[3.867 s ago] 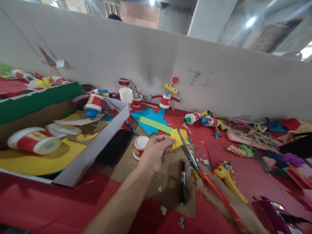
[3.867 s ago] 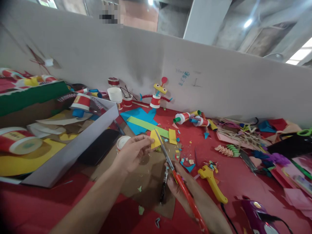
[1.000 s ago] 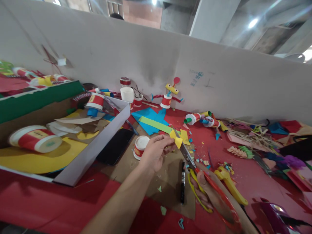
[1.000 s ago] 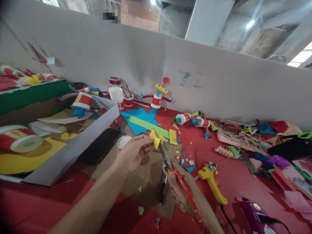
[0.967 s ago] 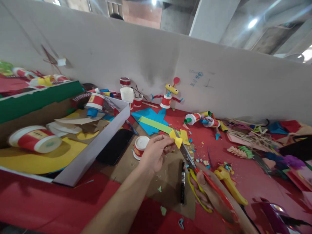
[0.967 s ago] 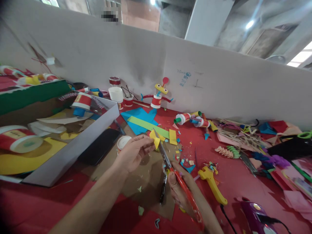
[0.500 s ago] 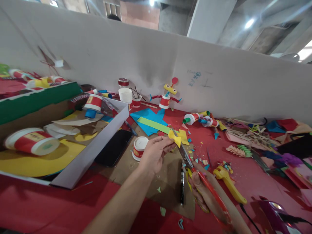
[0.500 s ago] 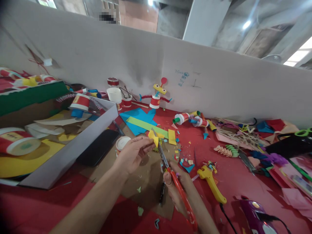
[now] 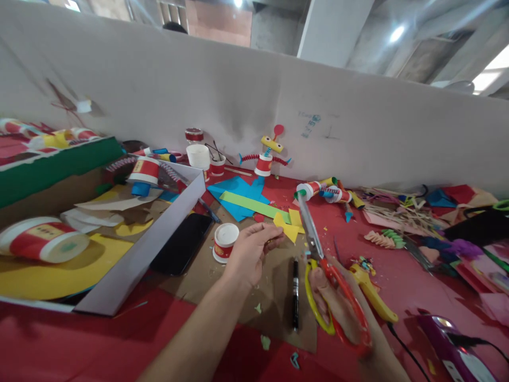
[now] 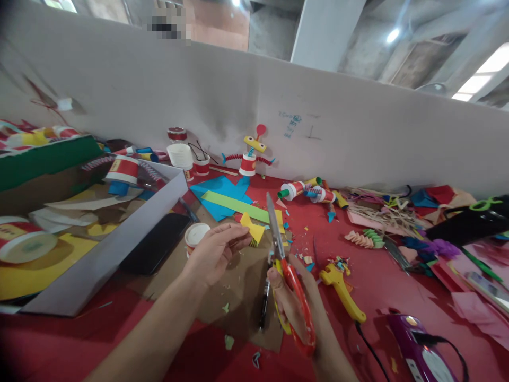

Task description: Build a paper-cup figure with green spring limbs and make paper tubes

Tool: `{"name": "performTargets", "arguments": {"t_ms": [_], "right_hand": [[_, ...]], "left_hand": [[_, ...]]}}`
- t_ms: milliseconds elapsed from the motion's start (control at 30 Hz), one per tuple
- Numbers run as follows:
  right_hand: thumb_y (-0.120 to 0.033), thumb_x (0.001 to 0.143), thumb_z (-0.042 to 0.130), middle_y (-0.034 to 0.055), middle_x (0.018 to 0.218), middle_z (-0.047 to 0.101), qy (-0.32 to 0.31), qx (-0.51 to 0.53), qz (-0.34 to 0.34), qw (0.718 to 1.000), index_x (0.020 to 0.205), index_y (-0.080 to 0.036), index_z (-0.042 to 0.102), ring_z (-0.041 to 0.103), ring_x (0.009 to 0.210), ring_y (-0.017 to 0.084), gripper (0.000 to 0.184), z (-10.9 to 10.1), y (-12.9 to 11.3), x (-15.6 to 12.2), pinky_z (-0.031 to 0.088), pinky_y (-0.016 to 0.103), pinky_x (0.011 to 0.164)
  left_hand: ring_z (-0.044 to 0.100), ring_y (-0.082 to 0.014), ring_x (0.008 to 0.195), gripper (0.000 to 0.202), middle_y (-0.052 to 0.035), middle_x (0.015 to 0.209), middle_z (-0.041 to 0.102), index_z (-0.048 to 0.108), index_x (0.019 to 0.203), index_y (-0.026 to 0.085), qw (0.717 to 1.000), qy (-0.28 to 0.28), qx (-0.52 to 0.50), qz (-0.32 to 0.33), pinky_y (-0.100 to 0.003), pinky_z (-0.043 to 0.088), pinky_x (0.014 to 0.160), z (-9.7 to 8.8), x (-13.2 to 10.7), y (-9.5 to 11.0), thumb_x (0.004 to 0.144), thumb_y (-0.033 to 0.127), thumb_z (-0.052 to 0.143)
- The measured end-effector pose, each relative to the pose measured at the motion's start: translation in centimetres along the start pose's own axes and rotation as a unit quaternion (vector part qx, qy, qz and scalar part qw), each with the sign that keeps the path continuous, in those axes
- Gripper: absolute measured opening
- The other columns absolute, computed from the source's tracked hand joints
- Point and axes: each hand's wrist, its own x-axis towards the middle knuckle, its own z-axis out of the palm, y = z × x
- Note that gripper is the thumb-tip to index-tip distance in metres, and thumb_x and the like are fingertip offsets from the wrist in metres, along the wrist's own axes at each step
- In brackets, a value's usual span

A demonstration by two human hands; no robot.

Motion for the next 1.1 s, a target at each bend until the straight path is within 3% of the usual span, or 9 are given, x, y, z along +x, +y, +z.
{"name": "performTargets", "arguments": {"t_ms": [67,133,400,533,700,867,1000,1100], "right_hand": [[-0.049,0.078,0.067,0.0011,0.072,0.064,0.020,0.009,0.006,1.000,0.093,-0.019,0.062,0.058,0.053,0.013,0.034,-0.1,0.1,0.3,0.047,0.025,0.045],[-0.051,0.072,0.072,-0.0007,0.063,0.062,0.047,0.026,-0.003,0.999,0.085,-0.019,0.060,0.054,0.047,0.011,0.036,-0.2,0.1,0.7,0.044,0.024,0.042],[-0.038,0.071,0.074,-0.0029,0.063,0.062,0.068,0.100,-0.007,0.993,0.087,-0.019,0.056,0.048,0.042,0.007,0.030,-1.0,-0.1,1.5,0.040,0.021,0.040],[-0.031,0.072,0.072,-0.0069,0.058,0.053,0.039,0.082,-0.019,0.996,0.087,-0.020,0.054,0.043,0.041,0.006,0.025,-1.5,-0.2,1.4,0.035,0.020,0.039],[-0.022,0.070,0.071,-0.0061,0.068,0.052,0.022,0.075,-0.030,0.996,0.097,-0.021,0.056,0.039,0.043,0.004,0.031,-1.5,-0.4,1.5,0.034,0.019,0.039],[-0.023,0.065,0.074,-0.0043,0.074,0.055,0.040,0.097,-0.026,0.994,0.102,-0.022,0.056,0.041,0.046,0.005,0.041,-1.6,-0.6,1.6,0.035,0.020,0.041],[-0.024,0.067,0.074,-0.0084,0.058,0.046,0.037,0.095,-0.027,0.994,0.097,-0.021,0.058,0.040,0.045,0.006,0.034,-1.4,-0.6,1.6,0.034,0.020,0.041],[-0.030,0.071,0.072,-0.0079,0.057,0.046,0.044,0.075,-0.054,0.995,0.096,-0.021,0.059,0.040,0.045,0.006,0.029,-1.2,-0.4,1.5,0.035,0.019,0.042]], "left_hand": [[0.060,-0.0079,0.066,0.014,-0.0011,0.067,0.064,0.068,0.061,0.013,0.999,-0.011,0.034,-0.023,-0.019,0.047,0.068,0.2,-0.3,-0.3,0.058,0.019,0.080],[0.059,-0.0077,0.068,0.014,-0.0009,0.069,0.065,0.069,0.062,0.014,0.997,-0.022,0.060,-0.047,-0.019,0.045,0.068,0.6,-0.6,-0.6,0.058,0.019,0.080],[0.052,-0.0086,0.066,0.013,0.0025,0.066,0.058,0.063,0.059,0.016,0.974,-0.091,0.181,-0.104,-0.023,0.040,0.067,1.5,-1.5,-1.3,0.061,0.020,0.076],[0.052,-0.0110,0.068,0.008,0.0000,0.074,0.062,0.069,0.072,0.018,0.954,-0.146,0.251,-0.071,-0.023,0.037,0.063,1.6,-1.7,-0.5,0.064,0.019,0.072],[0.046,-0.0110,0.058,0.008,-0.0001,0.061,0.058,0.067,0.057,0.019,0.934,-0.153,0.321,-0.019,-0.023,0.032,0.056,1.3,-1.6,0.1,0.065,0.020,0.067],[0.045,-0.0107,0.053,0.008,-0.0002,0.059,0.060,0.070,0.058,0.019,0.897,-0.224,0.375,-0.066,-0.021,0.028,0.050,0.7,-1.4,0.1,0.065,0.018,0.066],[0.046,-0.0099,0.051,0.005,0.0011,0.057,0.060,0.071,0.061,0.019,0.893,-0.241,0.375,-0.070,-0.021,0.028,0.049,0.9,-1.6,-0.1,0.065,0.022,0.070],[0.043,-0.0081,0.048,0.010,0.0024,0.053,0.057,0.069,0.057,0.018,0.899,-0.235,0.361,-0.075,-0.021,0.027,0.048,1.0,-1.5,-0.3,0.065,0.024,0.072]]}}
